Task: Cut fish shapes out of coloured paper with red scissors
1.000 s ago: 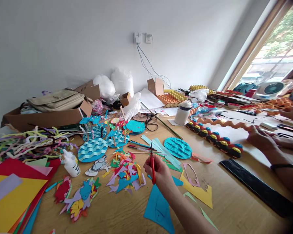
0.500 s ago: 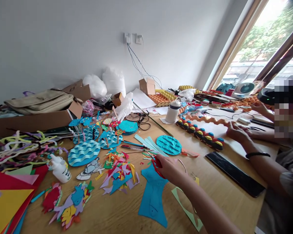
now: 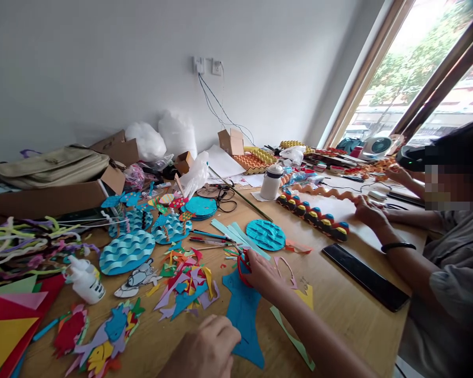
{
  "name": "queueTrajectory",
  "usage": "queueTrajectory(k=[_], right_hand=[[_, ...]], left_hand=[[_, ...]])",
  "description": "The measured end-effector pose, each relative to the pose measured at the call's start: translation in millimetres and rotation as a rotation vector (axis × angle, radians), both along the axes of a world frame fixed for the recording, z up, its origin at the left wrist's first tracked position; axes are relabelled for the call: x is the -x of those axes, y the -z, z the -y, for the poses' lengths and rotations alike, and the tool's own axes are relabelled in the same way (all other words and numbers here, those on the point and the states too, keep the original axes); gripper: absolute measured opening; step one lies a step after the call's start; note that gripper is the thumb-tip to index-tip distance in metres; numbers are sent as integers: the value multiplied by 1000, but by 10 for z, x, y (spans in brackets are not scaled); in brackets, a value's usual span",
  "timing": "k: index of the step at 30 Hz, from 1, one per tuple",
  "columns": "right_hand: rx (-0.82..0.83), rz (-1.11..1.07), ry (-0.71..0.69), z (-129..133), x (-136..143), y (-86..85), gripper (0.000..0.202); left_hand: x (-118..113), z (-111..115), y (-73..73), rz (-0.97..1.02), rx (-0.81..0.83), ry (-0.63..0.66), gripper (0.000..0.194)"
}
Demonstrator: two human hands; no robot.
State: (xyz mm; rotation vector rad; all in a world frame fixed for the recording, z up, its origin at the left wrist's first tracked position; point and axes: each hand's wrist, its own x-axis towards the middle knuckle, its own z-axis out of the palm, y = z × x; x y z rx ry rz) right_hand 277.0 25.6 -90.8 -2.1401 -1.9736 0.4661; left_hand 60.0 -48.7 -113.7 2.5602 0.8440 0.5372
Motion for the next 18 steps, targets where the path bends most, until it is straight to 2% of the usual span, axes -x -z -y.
queueTrajectory(k=[2, 5, 7, 11, 18], right_hand=[[-14, -8, 12, -36, 0, 20, 27], [-36, -23, 2, -95, -5, 33, 29], [-38, -29, -4, -125, -2, 26, 30], [-30, -26, 7, -152, 27, -3, 28], [-3, -13, 17, -204, 52, 20, 24]], left_hand=[[-149, -60, 66, -83, -165, 67, 18], [-264, -33, 275, -190, -457, 56, 20], [-272, -1, 404, -208, -540, 9, 22], [-237, 7, 523, -177, -610, 31, 24], [-229, 22, 568, -94, -577, -6, 25]])
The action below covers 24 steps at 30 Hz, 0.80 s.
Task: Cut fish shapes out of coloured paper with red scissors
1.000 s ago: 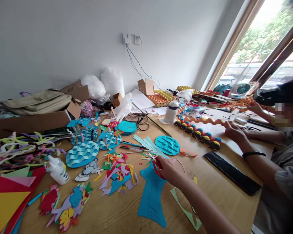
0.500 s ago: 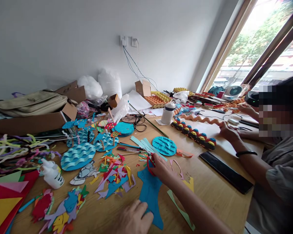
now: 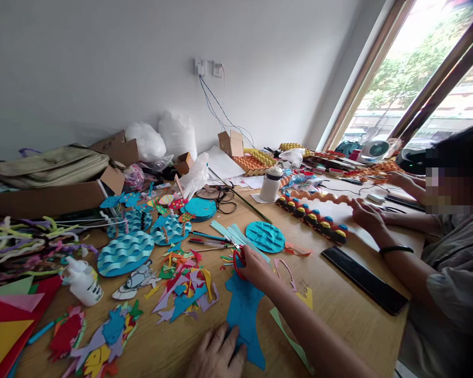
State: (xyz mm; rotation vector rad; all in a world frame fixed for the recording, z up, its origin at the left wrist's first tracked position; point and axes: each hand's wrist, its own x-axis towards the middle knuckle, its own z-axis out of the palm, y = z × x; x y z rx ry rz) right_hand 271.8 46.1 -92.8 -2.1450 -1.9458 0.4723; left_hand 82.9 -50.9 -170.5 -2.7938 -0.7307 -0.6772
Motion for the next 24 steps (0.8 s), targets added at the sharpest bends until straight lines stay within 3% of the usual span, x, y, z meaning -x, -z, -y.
queueTrajectory(k=[2, 4, 6, 9, 11, 13, 16, 20, 24], right_hand=[[1, -2, -6, -15, -13, 22, 24], [-9, -5, -5, -24, -30, 43, 22], [-20, -1, 5, -25, -50, 59, 20], [-20, 15, 20, -12, -72, 70, 17], [-13, 25, 21, 8, -76, 69, 16], [-5, 31, 16, 32, -68, 63, 17], [2, 36, 9, 63, -47, 54, 17], [10, 37, 15, 69, -38, 72, 20], [11, 32, 27, 52, -57, 109, 22]], left_hand=[[1, 2, -52, 4, 161, 9, 28], [-16, -19, -143, 117, 454, -45, 37], [-61, -68, -251, 342, 817, -127, 49], [-161, -163, -396, 735, 1410, -230, 45], [-233, -206, -479, 999, 1666, -268, 47], [-299, -223, -567, 1208, 1783, -318, 52], [-377, -229, -720, 1400, 1835, -392, 51], [-426, -269, -876, 1541, 1922, -461, 43], [-434, -314, -886, 1570, 1934, -435, 34]])
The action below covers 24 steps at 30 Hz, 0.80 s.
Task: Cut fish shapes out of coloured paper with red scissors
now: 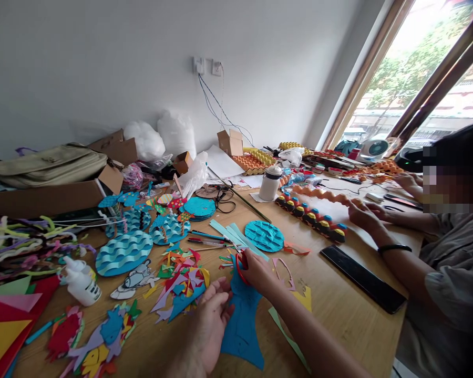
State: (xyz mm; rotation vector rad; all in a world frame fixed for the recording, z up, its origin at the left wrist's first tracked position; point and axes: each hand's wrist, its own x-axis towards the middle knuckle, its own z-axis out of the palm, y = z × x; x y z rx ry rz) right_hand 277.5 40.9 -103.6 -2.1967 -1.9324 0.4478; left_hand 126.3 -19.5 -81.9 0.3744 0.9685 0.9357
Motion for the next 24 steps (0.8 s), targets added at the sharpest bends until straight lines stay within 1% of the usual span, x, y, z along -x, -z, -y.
queueTrajectory(k=[3, 6, 11, 14, 16, 18, 20, 22, 24], right_hand=[[-14, -10, -2, -5, -15, 12, 20], [-40, -27, -4, -3, -22, 22, 18], [-93, -70, 6, -1, -17, 64, 13], [-148, -107, 22, 7, -31, 47, 7], [-201, -135, 50, 18, -71, -11, 3], [-254, -169, 83, 36, -135, -109, 11], [-292, -214, 96, 67, -200, -232, 19], [-291, -272, 79, 123, -242, -360, 27], [-235, -381, -2, 207, -247, -476, 30]], left_hand=[[-28, -11, 32, 16, -40, 21, 28], [-78, -16, 59, 20, -81, 68, 28], [-130, -38, 103, -47, -149, 193, 36], [-139, -42, 105, -109, -199, 242, 42], [-138, -27, 86, -149, -233, 252, 47], [-125, 2, 56, -173, -273, 246, 51], [-92, 37, 26, -218, -363, 247, 52], [-32, 71, 4, -296, -474, 265, 49], [49, 105, -11, -369, -554, 283, 44]])
